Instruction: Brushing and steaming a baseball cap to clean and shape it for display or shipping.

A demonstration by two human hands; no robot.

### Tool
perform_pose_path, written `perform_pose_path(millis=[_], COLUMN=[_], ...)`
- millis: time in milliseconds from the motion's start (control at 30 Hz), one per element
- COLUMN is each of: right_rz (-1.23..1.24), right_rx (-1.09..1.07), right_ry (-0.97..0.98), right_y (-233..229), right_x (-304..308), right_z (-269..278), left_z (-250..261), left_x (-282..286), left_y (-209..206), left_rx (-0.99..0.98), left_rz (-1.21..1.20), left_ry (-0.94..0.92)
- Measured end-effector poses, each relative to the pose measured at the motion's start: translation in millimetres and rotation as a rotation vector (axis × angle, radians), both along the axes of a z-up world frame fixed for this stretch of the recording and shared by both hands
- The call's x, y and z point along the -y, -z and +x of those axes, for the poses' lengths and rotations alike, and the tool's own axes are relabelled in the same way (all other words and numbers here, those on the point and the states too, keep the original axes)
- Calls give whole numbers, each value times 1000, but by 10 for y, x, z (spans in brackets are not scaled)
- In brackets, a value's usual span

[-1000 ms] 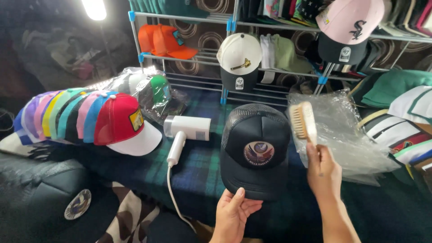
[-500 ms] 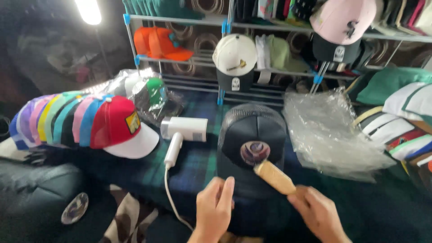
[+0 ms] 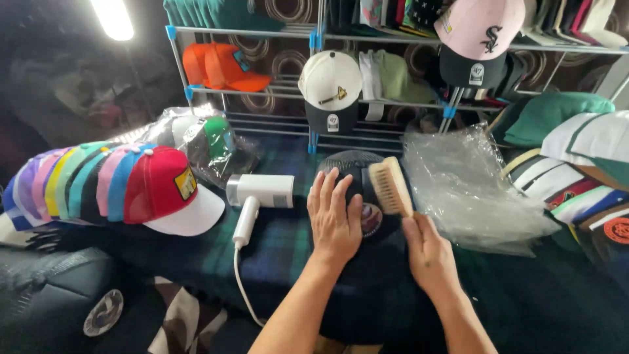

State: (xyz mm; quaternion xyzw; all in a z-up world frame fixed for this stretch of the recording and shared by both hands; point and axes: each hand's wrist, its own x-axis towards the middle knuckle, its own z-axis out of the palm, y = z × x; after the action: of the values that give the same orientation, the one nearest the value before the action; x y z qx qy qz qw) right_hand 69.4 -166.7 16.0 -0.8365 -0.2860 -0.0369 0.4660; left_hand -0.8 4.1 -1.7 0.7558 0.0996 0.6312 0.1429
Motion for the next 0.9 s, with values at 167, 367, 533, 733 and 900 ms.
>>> perform_pose_path(millis=[167, 367, 533, 733, 900], right_rz=[38, 189, -208, -366, -417], right_rx=[-361, -434, -107, 89, 89], right_ry=[69, 37, 6, 33, 65], right_y=[262, -7, -834, -585, -707], right_x=[78, 241, -4, -456, -224], right_z=[237, 155, -117, 1007, 851], left_z=[-49, -3, 74, 240, 230], left_x=[76, 131, 186, 131, 123], left_y=[35, -22, -222, -90, -83], left_rx=[8, 16, 76, 156, 145], left_rz=[16, -1, 106, 192, 203], left_ry=[-36, -86, -108, -180, -193])
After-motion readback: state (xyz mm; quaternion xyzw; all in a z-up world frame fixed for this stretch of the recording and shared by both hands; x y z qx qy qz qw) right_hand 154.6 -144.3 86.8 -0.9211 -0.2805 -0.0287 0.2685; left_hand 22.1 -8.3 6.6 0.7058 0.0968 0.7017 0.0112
